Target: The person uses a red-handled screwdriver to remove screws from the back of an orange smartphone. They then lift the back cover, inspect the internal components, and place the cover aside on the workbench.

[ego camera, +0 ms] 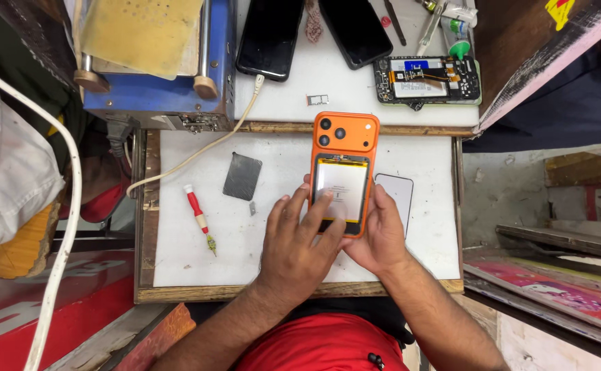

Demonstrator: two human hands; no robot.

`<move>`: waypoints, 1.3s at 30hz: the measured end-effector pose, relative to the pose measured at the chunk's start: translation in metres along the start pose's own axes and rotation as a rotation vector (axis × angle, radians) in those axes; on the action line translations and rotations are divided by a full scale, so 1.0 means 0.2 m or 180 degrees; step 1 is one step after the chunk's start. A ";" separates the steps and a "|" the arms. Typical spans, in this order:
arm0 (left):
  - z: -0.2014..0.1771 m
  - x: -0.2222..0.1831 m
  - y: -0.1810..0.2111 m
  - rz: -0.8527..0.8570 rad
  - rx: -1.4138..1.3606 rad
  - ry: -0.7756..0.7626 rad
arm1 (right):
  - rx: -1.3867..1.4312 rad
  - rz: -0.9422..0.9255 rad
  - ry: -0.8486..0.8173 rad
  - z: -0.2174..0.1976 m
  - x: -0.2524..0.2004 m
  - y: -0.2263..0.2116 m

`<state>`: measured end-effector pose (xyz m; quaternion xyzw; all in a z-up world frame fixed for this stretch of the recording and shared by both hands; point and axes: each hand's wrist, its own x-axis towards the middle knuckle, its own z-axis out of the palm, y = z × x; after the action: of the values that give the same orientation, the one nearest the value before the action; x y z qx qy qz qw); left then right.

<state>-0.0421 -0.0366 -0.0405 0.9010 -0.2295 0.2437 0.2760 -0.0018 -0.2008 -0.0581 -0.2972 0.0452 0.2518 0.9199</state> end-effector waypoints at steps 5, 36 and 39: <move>0.00 0.00 -0.03 0.0235 -0.0063 -0.0038 | 0.0760 0.0151 -0.0877 -0.02 -0.01 -0.02; -0.01 0.01 0.00 0.0061 -0.0584 0.0048 | -0.1081 -0.0618 0.0072 -0.06 0.02 0.04; -0.09 0.04 -0.01 -0.0049 -0.0995 -0.0227 | -0.1171 -0.0690 0.0081 -0.08 0.01 0.04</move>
<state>-0.0410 -0.0272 -0.0241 0.8568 -0.2674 0.1707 0.4064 -0.0035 -0.2025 -0.0754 -0.4664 -0.0223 0.1516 0.8712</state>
